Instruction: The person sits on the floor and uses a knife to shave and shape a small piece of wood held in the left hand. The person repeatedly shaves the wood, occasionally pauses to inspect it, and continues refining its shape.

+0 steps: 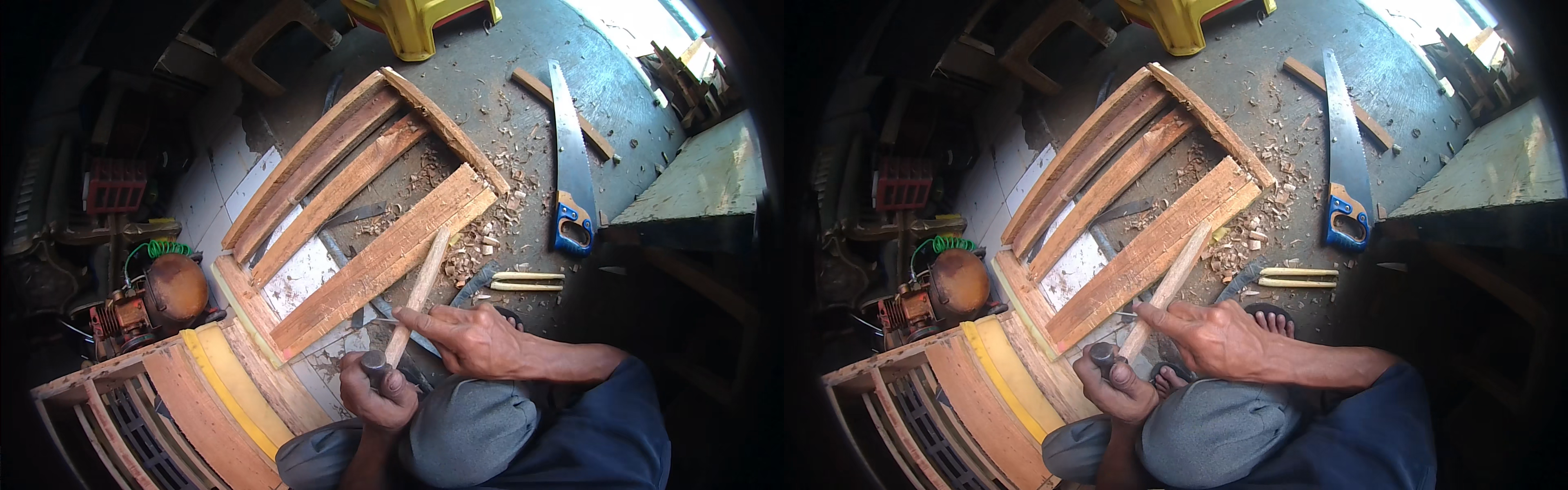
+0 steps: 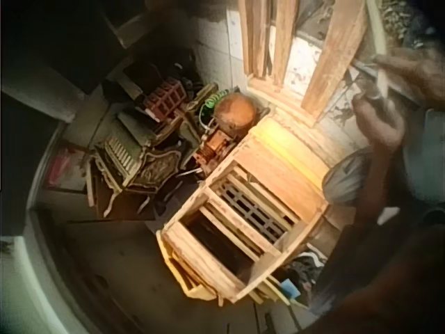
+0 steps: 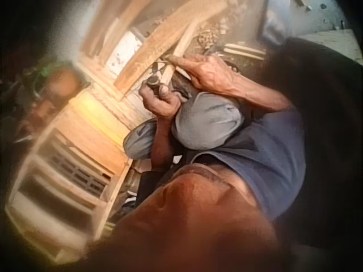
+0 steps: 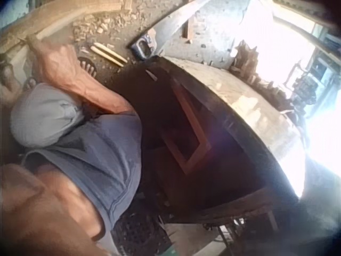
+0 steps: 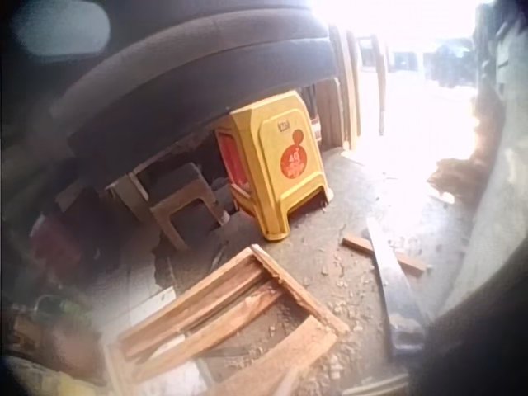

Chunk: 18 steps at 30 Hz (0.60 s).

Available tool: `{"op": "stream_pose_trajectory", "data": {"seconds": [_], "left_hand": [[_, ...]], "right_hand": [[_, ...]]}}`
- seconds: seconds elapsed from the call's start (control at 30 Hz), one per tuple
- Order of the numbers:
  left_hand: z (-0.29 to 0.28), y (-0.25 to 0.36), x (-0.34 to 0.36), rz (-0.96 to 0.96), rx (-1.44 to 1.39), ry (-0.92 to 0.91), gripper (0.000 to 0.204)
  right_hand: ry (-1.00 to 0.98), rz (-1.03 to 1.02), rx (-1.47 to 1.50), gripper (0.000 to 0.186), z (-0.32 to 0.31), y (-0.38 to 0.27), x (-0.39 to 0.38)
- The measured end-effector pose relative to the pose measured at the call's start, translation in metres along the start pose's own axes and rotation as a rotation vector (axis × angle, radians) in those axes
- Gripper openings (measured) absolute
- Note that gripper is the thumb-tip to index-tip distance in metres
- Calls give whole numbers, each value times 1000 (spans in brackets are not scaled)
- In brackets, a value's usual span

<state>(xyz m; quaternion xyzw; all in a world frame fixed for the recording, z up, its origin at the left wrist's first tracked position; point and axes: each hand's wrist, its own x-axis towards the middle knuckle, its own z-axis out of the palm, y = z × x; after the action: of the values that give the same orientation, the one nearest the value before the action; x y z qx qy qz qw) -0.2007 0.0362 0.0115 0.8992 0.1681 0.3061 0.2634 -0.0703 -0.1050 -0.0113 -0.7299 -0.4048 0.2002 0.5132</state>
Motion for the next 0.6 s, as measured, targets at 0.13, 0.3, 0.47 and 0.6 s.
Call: {"op": "stream_pose_trajectory", "data": {"seconds": [0.13,0.3,0.47,0.6], "left_hand": [[-14,3,36,301,9,-254,50],[-15,0,40,272,-22,-452,54],[-12,-10,34,169,-141,-368,53],[-12,-7,33,142,-153,-368,56]], "right_hand": [[229,293,-219,43,-5,109,24],[179,235,-291,37,-2,145,34],[133,166,-272,51,14,87,16],[123,126,-298,55,-1,100,21]]}}
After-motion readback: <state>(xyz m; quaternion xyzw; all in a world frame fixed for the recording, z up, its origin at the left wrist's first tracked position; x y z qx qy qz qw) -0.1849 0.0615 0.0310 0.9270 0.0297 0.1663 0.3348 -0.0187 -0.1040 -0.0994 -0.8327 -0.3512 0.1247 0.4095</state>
